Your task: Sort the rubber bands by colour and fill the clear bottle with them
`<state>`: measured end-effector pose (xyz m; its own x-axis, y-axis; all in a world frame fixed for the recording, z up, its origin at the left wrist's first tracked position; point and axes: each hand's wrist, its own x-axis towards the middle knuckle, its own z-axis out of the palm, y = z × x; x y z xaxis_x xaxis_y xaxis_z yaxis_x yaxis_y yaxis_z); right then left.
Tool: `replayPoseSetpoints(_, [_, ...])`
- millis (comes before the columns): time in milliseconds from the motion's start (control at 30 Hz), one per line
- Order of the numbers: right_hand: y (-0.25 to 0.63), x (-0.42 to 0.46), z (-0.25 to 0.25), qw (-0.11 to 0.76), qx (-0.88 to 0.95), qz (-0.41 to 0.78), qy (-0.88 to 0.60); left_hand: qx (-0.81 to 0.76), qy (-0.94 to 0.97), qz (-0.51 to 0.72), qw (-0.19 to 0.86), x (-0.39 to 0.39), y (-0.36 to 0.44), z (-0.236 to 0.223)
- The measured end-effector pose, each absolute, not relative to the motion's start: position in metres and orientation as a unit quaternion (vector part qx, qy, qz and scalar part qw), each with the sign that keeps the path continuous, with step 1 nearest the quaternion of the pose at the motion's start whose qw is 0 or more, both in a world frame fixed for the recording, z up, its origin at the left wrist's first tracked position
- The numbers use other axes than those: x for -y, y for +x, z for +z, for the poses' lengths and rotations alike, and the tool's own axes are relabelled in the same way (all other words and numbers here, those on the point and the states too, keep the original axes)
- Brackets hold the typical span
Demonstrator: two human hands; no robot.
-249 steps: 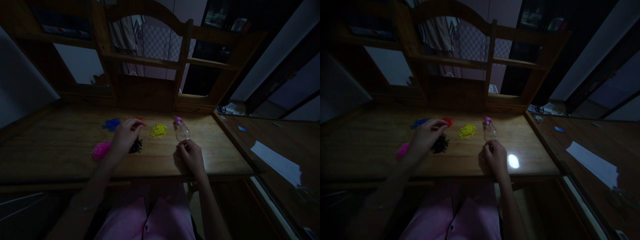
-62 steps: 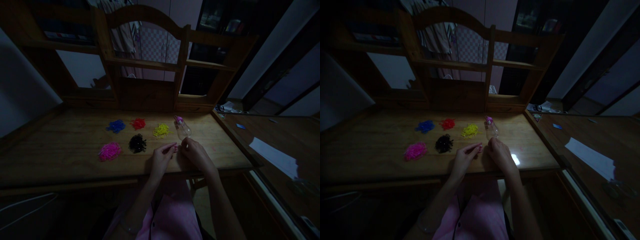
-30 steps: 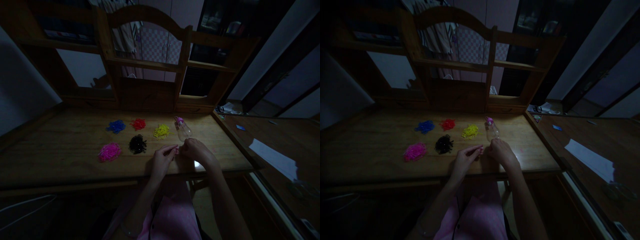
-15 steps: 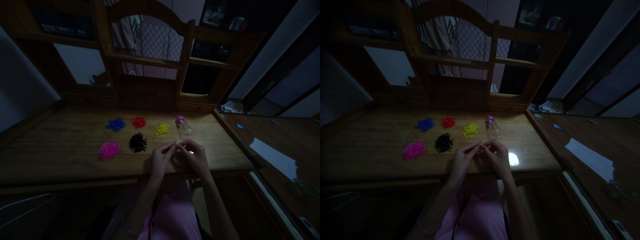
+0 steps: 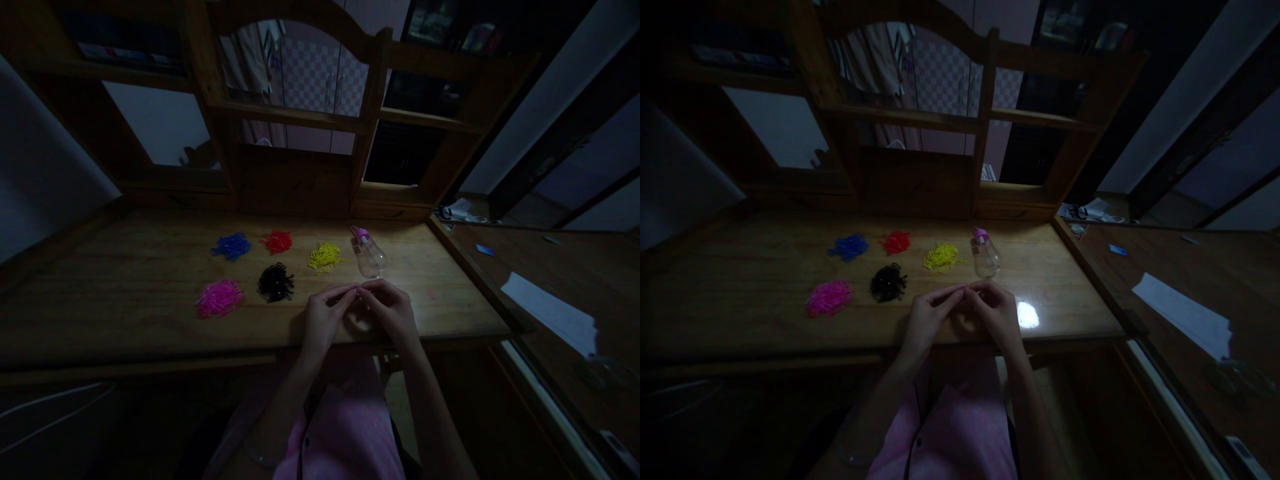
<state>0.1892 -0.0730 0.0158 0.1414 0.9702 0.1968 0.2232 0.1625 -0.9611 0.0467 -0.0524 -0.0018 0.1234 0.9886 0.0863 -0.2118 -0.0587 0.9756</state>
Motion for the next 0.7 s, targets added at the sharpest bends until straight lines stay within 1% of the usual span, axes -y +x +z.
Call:
replayPoseSetpoints(267, [0.1914,0.0746,0.0127,0.525,0.544,0.379,-0.534,-0.388,0.499,0.528,0.567,0.052,0.0478,-0.0033])
replayPoseSetpoints(500, [0.193,0.0761,0.0142,0.521,0.557,0.385,-0.52,-0.381,0.529,0.519,0.553,0.052,0.047,-0.0054])
replayPoseSetpoints(700, [0.193,0.0765,0.013,0.53,0.546,0.373,-0.53,-0.384,0.51,0.523,0.565,0.0511,0.0486,-0.0058])
